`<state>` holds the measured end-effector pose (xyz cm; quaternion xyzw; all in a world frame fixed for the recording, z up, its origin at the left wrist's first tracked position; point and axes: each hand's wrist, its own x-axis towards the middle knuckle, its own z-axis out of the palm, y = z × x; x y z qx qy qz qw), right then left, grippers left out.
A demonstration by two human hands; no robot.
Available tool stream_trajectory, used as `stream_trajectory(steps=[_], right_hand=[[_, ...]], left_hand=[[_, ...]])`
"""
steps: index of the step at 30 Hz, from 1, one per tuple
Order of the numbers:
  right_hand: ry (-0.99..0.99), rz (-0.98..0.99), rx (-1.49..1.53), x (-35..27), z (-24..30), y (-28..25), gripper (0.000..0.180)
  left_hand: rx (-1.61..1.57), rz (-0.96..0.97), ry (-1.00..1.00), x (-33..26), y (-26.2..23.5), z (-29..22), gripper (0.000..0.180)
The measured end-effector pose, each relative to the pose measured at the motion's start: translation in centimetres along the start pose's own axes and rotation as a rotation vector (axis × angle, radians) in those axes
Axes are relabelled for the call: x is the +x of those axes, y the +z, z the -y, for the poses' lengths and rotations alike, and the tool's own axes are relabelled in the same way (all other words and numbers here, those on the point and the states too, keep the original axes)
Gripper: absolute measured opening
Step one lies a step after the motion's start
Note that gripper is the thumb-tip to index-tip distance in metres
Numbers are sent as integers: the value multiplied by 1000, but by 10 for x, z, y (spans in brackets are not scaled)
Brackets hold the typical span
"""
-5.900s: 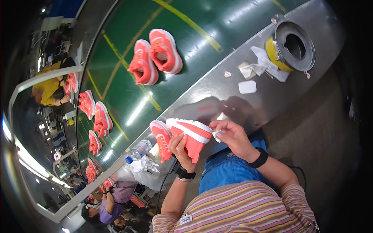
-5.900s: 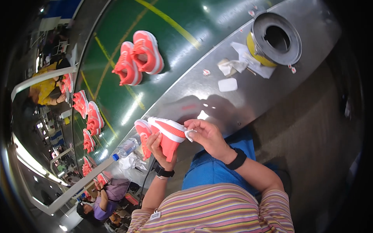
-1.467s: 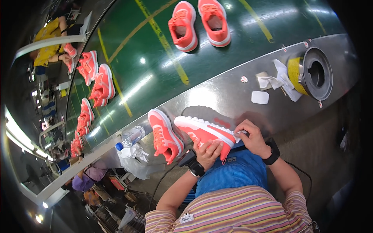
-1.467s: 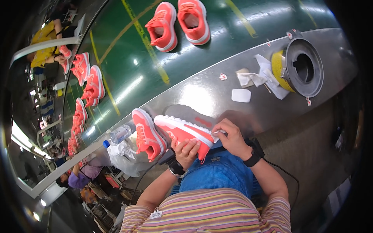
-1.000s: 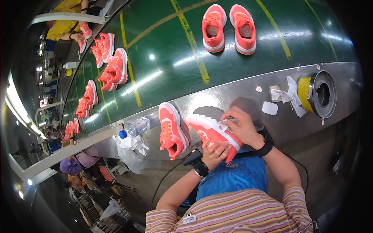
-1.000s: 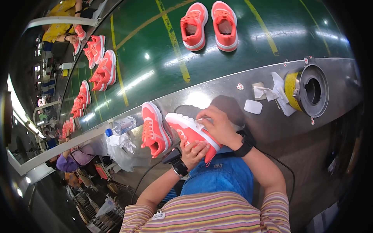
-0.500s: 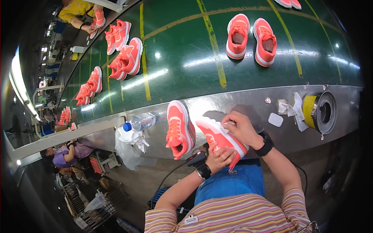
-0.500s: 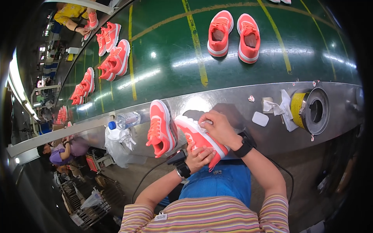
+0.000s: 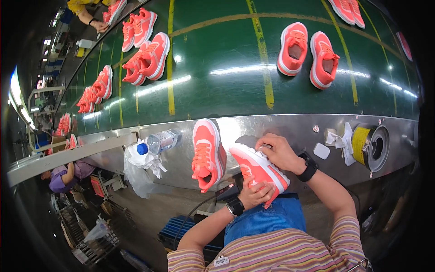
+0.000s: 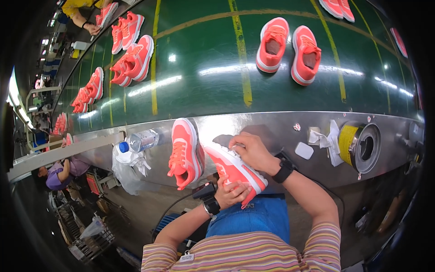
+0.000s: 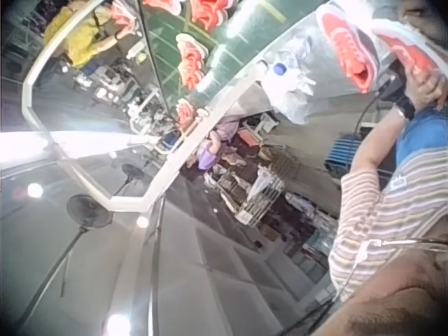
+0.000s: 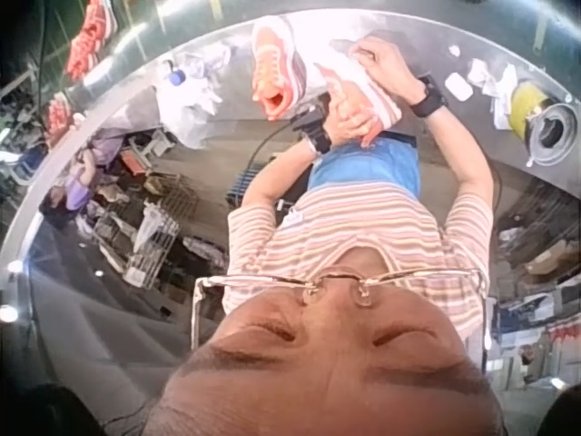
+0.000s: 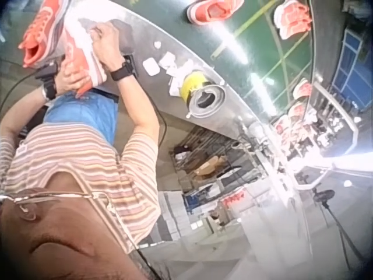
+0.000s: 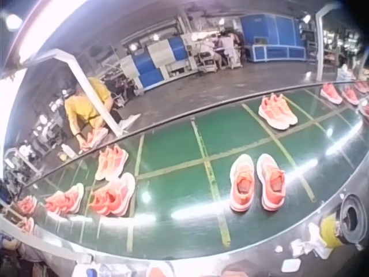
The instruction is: The recorder is inspecting pink and white sneakers for quality and cleaning the soles with a white cloth at a factory workstation.
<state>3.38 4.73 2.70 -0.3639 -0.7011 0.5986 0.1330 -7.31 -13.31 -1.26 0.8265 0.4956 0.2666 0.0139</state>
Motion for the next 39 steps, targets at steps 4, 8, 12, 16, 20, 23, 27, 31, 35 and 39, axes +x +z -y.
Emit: stream_trajectory(steps=[4,8,12,16,20,23,27,31,35,39], right_hand=[[-8,-65,205,20,15,7,8],[-118,59,-34,36,23,2,7],[-110,-164,-81,32,40,-14,8],[-2,-360,392,-12,47,-30,8],[86,-454,593,-67,67,-14,8],[84,-323,709,-86,77,22,12],[126,-234,737,-77,81,61,14],[144,-247,619,-56,85,76,15],[82,-316,403,-25,83,88,14],[49,-385,205,18,87,108,13]], left_hand=[[-15,1,0,7,-5,1,35],[-31,-25,2,22,-13,1,36],[-113,345,-23,69,-38,2,47],[-344,158,-221,90,-95,4,73],[8,-310,-814,31,-136,27,56],[-283,-266,-1132,-46,-102,90,53],[-1209,-177,-1428,-52,-89,125,38],[-1643,-225,-1588,-49,-114,119,24],[-1851,-221,-1653,-69,-107,117,35],[-1896,-310,-1670,-71,-102,112,24]])
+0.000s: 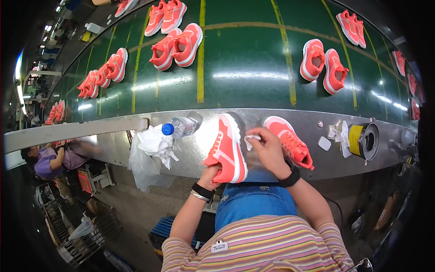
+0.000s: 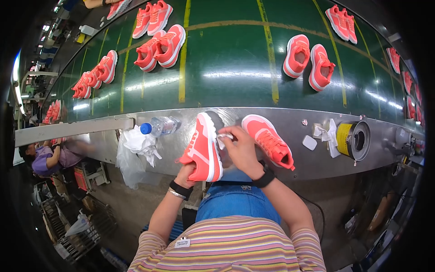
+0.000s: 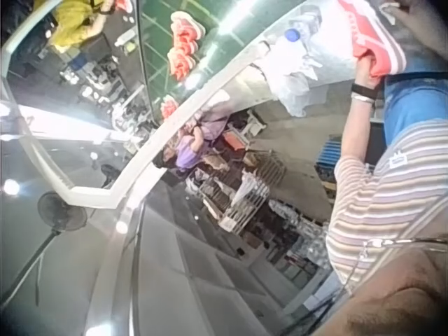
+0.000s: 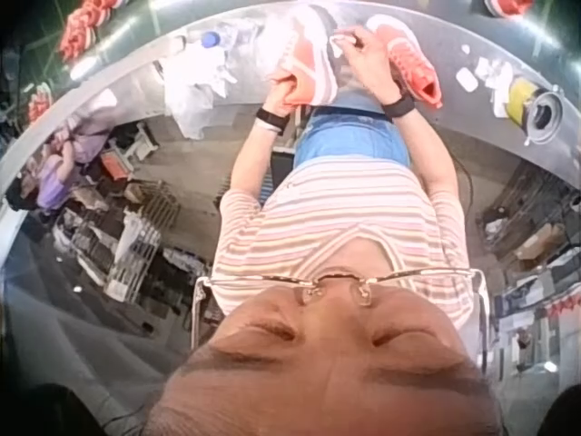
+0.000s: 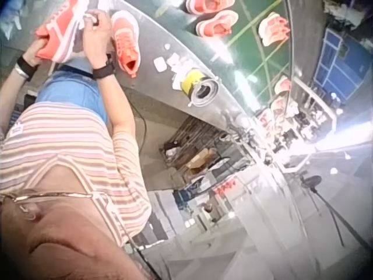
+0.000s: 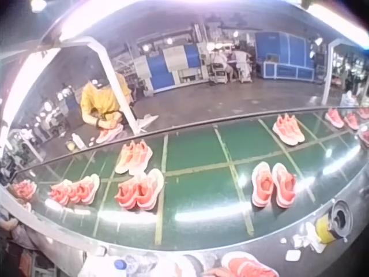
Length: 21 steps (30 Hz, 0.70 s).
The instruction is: The recorder is inspecting pink and white sneakers for quality and cleaning the soles with a white cloth at a factory workstation.
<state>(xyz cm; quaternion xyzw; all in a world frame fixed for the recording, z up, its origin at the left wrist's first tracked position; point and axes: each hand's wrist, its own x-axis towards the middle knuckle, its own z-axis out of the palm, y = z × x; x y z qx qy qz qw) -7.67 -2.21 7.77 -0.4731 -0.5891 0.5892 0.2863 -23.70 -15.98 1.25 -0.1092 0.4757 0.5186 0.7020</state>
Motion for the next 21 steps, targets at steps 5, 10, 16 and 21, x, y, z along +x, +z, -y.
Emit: stream_trajectory(steps=[5,10,16,21], right_hand=[[-179,-58,-237,40,-4,32,15],[-210,-55,-365,54,-18,44,13],[-205,59,-409,46,-21,40,12],[-180,49,-310,26,-14,39,11]], left_hand=[[18,63,-31,4,-12,-2,30],[-46,156,5,6,-23,3,28],[-105,135,-1,5,-22,-5,27],[-98,114,-38,9,-23,-7,28]])
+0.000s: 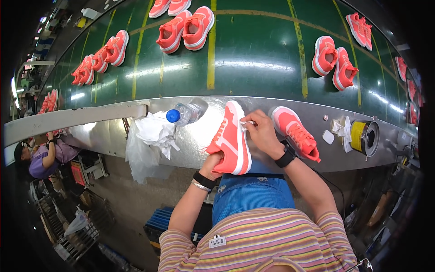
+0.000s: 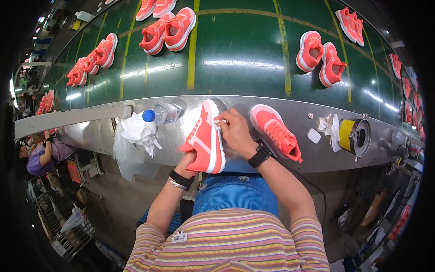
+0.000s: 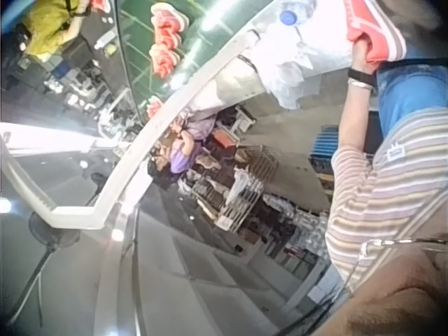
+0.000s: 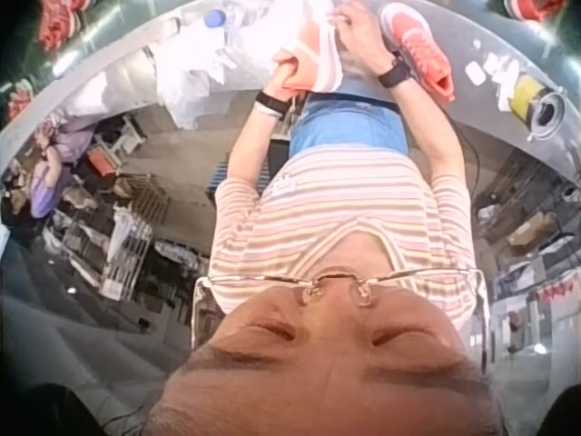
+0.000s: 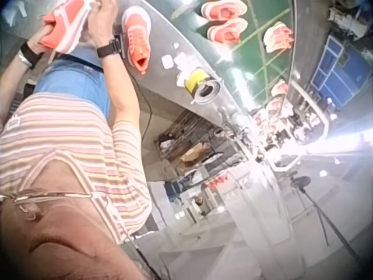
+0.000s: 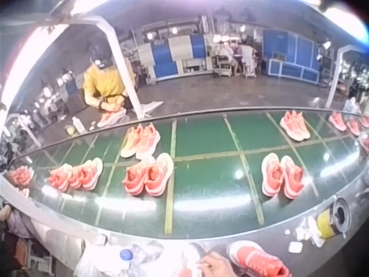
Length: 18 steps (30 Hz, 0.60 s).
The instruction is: The recorder is inspecting pink and white sneakers for quality and cleaning the soles with a white cloth at a factory workstation.
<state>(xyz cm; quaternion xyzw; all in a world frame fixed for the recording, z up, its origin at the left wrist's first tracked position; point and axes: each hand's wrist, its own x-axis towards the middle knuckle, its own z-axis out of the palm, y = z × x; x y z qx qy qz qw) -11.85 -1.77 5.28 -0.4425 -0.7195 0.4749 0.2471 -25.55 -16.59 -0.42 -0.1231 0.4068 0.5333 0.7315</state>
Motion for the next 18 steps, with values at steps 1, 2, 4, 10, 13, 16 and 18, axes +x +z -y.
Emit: stream_trajectory(steps=[1,2,4,10,13,16,18], right_hand=[[-7,18,4,-5,1,-3,11],[-15,39,10,-9,1,-6,11],[20,102,0,-20,7,-12,11],[-16,248,-36,-52,36,-40,10],[47,253,53,-77,43,-50,8],[206,163,214,-89,33,-54,8],[310,-149,733,-84,27,-49,12]], left_hand=[[-23,13,-20,-2,7,-2,28],[-47,25,-38,-4,16,-5,28],[-33,24,-31,-7,26,-9,28],[94,-29,-84,-4,37,-17,21],[117,48,9,-5,58,-26,26],[286,-37,149,-9,88,-33,31],[340,26,161,-7,92,-32,41]])
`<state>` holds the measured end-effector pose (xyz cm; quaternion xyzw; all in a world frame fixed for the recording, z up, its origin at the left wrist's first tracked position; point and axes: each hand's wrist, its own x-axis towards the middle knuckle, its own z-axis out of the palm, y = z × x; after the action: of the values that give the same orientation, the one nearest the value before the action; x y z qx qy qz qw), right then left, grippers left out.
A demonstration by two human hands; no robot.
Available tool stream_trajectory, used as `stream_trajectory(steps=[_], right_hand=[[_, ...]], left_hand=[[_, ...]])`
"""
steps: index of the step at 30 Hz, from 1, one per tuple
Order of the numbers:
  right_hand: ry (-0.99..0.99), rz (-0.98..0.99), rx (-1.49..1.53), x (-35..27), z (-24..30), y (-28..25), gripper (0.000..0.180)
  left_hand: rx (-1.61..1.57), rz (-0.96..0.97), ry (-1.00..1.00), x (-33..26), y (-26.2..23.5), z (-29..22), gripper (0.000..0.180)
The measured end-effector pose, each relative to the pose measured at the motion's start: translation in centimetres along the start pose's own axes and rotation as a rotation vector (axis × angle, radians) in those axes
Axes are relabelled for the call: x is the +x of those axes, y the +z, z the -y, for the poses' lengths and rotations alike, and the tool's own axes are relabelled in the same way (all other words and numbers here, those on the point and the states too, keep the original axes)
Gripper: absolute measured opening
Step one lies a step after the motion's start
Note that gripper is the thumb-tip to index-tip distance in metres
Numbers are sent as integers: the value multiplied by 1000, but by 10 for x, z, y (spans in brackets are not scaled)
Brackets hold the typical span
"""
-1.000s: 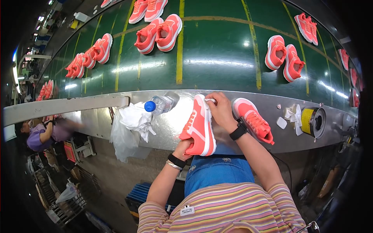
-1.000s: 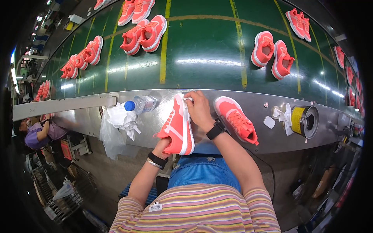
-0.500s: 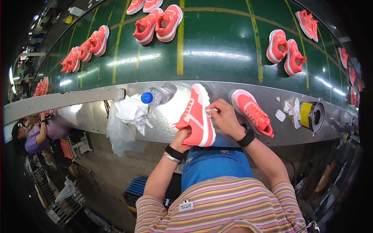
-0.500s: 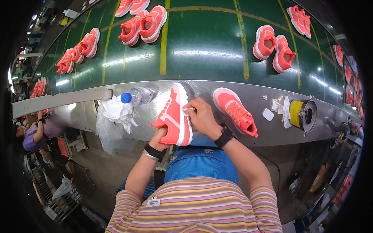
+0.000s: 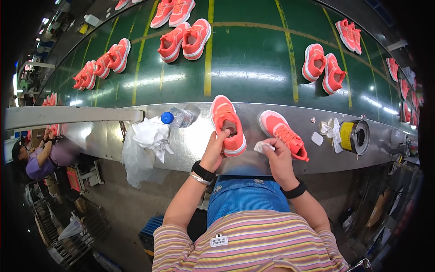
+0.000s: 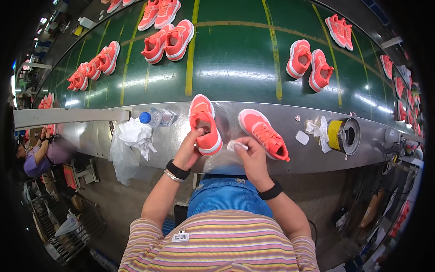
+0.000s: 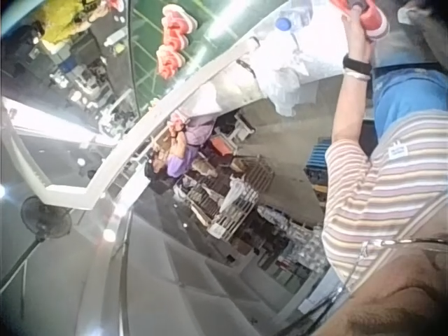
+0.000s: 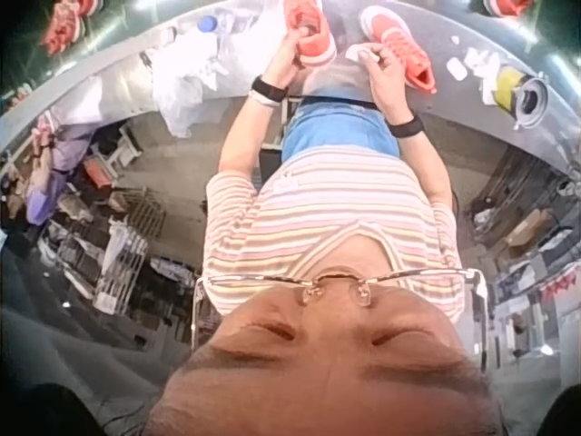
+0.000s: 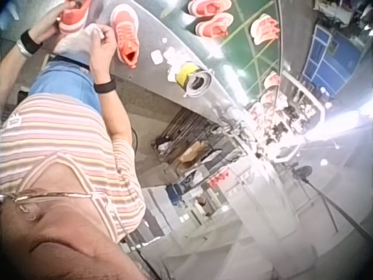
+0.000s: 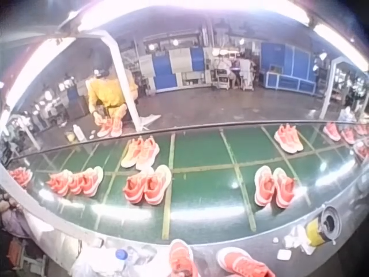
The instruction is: The recorder is inspecting pink and white sneakers for quality and cleaning the soles with a white cloth at a factory workstation.
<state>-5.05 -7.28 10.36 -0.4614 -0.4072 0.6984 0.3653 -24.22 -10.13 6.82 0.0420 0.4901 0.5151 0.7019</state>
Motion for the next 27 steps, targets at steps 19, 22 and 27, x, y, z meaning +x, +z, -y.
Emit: stream_trajectory(steps=[19,22,27], right_hand=[[169,-12,269,3,-34,0,12],[165,-3,242,1,-32,1,13],[121,-11,159,-5,-27,2,13]], left_hand=[[926,-416,505,-24,-8,74,89],[942,-415,515,-24,-12,75,89],[945,-400,513,-24,-14,76,90]])
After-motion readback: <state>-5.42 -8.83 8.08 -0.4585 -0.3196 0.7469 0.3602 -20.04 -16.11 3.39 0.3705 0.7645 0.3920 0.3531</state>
